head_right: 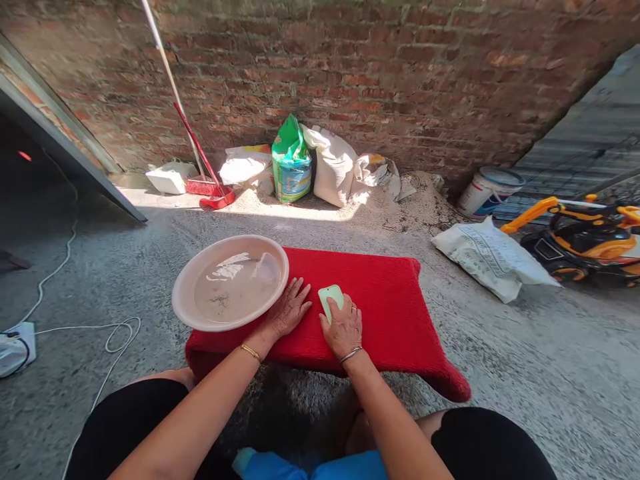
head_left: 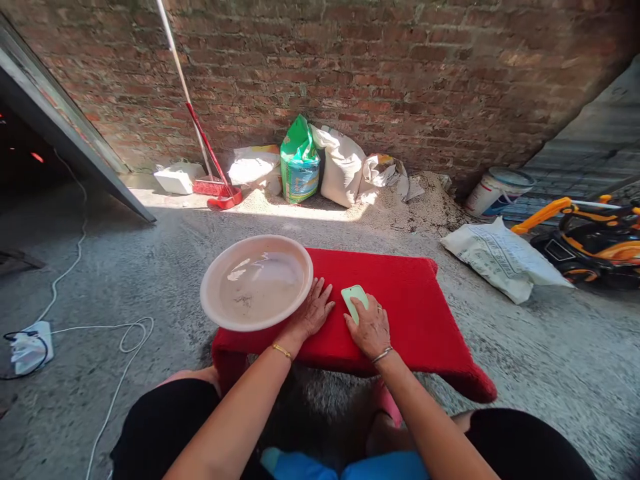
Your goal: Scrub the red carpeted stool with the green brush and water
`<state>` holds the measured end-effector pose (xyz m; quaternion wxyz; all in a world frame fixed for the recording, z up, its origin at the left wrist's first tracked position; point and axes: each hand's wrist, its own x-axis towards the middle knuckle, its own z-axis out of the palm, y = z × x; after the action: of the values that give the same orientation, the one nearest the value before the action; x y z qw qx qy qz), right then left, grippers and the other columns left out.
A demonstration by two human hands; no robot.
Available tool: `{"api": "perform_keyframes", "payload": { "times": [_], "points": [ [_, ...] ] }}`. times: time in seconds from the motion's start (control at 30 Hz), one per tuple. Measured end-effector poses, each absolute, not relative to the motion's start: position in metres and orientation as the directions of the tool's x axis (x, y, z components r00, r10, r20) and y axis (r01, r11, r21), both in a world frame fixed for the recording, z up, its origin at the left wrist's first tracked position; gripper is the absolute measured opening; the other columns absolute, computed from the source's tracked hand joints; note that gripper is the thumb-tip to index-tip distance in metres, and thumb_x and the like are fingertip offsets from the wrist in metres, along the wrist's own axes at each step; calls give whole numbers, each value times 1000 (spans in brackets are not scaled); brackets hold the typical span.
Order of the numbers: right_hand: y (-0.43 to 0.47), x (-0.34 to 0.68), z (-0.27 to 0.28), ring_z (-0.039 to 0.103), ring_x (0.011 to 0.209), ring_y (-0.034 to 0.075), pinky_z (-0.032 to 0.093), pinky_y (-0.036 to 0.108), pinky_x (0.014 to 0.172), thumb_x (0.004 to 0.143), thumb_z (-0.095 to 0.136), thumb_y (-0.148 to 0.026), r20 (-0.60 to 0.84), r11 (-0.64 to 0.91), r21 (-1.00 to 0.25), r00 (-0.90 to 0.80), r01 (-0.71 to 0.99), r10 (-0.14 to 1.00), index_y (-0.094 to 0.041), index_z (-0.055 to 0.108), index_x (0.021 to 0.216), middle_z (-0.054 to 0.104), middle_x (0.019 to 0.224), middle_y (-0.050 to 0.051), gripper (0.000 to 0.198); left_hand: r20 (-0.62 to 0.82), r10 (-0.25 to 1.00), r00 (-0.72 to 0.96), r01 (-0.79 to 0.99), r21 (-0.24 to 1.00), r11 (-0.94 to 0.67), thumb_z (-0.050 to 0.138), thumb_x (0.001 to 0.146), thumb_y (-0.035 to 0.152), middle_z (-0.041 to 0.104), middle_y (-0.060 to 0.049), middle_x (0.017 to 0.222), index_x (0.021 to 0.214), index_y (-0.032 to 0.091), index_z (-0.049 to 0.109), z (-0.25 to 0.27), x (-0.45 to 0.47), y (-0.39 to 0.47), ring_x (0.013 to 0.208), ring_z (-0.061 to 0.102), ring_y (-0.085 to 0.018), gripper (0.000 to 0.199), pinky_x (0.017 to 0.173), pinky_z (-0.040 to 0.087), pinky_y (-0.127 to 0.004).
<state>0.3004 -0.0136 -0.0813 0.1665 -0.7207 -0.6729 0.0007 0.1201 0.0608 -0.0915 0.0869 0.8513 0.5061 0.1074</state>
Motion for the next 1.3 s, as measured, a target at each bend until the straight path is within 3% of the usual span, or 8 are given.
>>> {"api": "perform_keyframes", "payload": {
  "times": [0.3,0.57,0.73,0.9,0.97,1.03,1.17,1.3],
  "points": [
    [27,296,-54,59,112,29,47,39,98,99,60,-42,208,-40,-458,151,888,966,-23,71,135,63,132,17,42,80,907,414,891,169,-422,53,104,47,36,-22,170,160,15,49,-95,117,62,159,34,-38,65,130,30,-57],
    [45,307,-40,59,121,28,42,38,102,95,66,-35,83,9,-297,17,955,996,-32,76,128,57,144,14,35,41,914,403,908,103,-405,52,105,48,39,-20,170,158,15,51,-88,117,61,159,35,-35,62,131,30,-54],
    [24,421,-45,61,115,26,44,38,98,96,63,-35,74,-220,-224,242,949,967,-31,76,130,61,139,13,37,41,919,391,918,59,-393,55,104,49,41,-19,169,156,17,54,-83,118,61,158,38,-34,62,131,31,-52],
    [-4,512,-51,63,112,31,47,43,96,97,59,-42,103,-556,-247,592,794,800,-26,76,129,64,131,16,40,64,914,400,913,66,-404,56,103,48,43,-18,168,155,16,56,-85,116,62,157,39,-35,62,130,33,-52],
    [-3,512,-48,63,113,33,48,44,96,96,60,-44,114,-595,-285,643,752,758,-23,76,130,64,132,18,43,80,911,404,909,73,-410,56,102,48,44,-17,168,155,17,55,-87,115,62,157,39,-35,61,130,33,-53],
    [8,485,-42,63,114,31,48,42,95,95,62,-43,119,-525,-333,587,783,800,-23,76,129,63,133,17,42,82,910,405,908,75,-411,56,102,49,44,-17,168,155,17,55,-88,114,63,157,39,-34,62,130,33,-53],
    [47,385,-26,62,115,27,46,36,97,94,65,-41,75,-206,-386,253,899,965,-28,77,124,63,133,13,35,62,914,402,910,81,-406,54,103,51,43,-17,169,156,18,54,-89,112,64,157,39,-34,62,130,32,-53],
    [74,313,-19,60,119,26,43,36,101,96,63,-43,10,-26,-356,32,934,999,-30,75,127,62,135,12,35,32,919,392,914,96,-394,53,103,52,40,-18,170,157,17,53,-88,112,64,158,37,-34,64,130,31,-54]
  ]
}}
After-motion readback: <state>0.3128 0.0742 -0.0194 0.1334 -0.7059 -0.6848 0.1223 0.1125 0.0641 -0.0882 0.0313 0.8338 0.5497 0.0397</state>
